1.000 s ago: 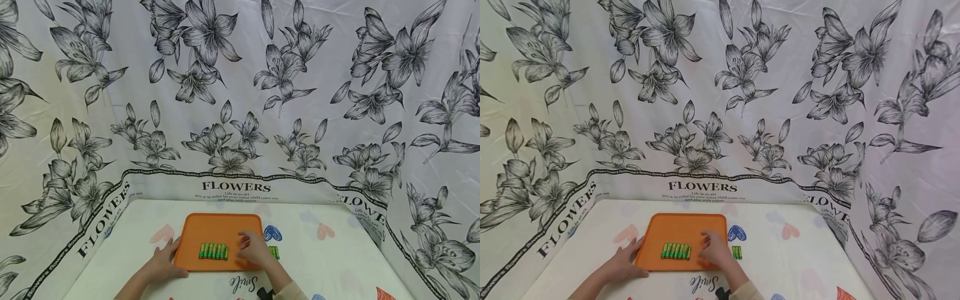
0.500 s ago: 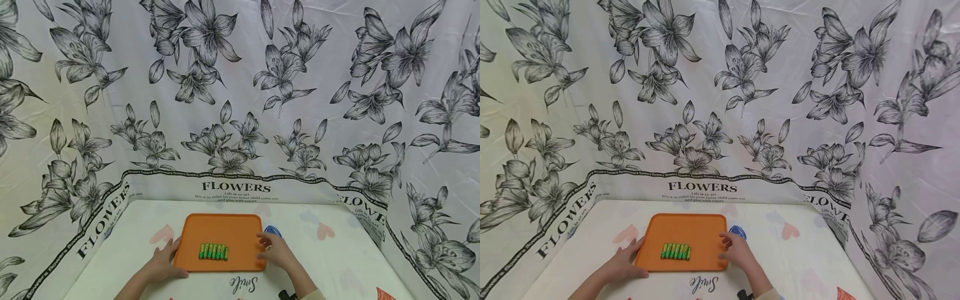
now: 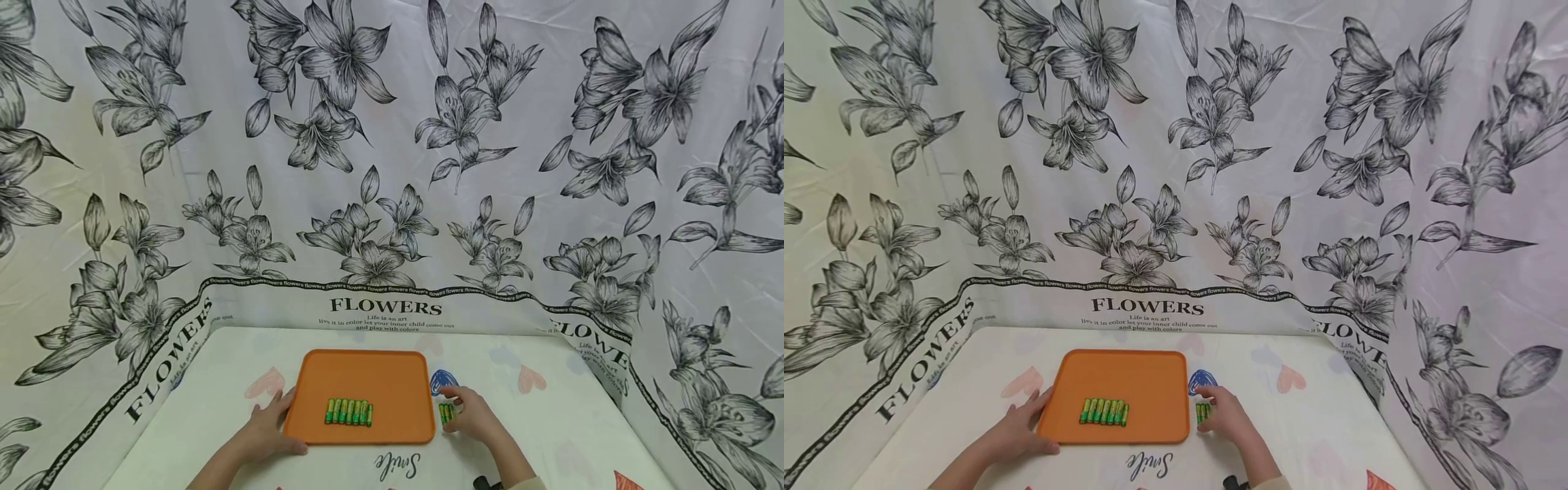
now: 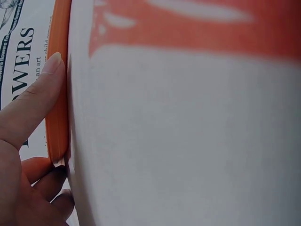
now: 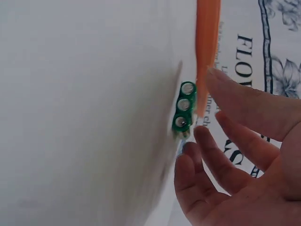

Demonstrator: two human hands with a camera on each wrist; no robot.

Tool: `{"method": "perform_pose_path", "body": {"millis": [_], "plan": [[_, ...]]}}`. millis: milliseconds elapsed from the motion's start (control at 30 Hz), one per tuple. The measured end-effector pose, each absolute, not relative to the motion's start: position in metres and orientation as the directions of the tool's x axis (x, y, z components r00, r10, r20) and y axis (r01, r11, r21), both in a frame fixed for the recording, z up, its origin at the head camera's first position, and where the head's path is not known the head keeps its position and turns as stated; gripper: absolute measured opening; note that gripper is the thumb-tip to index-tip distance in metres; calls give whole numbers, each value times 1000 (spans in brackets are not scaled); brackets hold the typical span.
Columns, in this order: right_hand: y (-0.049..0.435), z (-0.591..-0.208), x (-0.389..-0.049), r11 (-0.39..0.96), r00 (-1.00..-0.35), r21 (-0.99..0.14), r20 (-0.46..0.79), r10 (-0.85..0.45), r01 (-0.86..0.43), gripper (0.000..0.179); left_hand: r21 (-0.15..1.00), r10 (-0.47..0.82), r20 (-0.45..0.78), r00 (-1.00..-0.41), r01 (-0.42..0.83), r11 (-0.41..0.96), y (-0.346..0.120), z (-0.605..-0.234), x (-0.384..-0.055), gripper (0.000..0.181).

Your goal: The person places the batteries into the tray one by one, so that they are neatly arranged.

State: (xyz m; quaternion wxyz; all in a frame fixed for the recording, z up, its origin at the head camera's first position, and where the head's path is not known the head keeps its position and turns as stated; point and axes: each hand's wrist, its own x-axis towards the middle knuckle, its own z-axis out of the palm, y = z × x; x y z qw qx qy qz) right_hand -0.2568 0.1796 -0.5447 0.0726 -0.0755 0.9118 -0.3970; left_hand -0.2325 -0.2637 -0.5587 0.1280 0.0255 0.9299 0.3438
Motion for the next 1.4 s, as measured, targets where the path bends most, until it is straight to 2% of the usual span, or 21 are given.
{"method": "perform_pose_path", "body": {"millis": [267, 700, 1033, 1267, 1400], "plan": [[185, -552, -257, 702, -976, -711, -134, -174, -27, 67, 643, 139, -210, -968, -29, 766, -264, -559, -232, 133], [190, -556, -252, 703, -983, -702, -24, -184, -114, 53, 635, 128, -221, -967, -43, 771, -264, -560, -231, 132], [189, -551, -252, 743, -991, -665, -28, -131, -79, 48, 642, 134, -218, -967, -39, 766, -263, -559, -231, 131], [194, -546, -253, 646, -991, -762, -46, -122, -44, 48, 639, 131, -220, -967, -41, 768, -263, -557, -231, 131], [191, -540, -255, 590, -989, -805, -28, -148, -65, 48, 641, 136, -216, -967, -35, 767, -262, -556, -230, 131]]}}
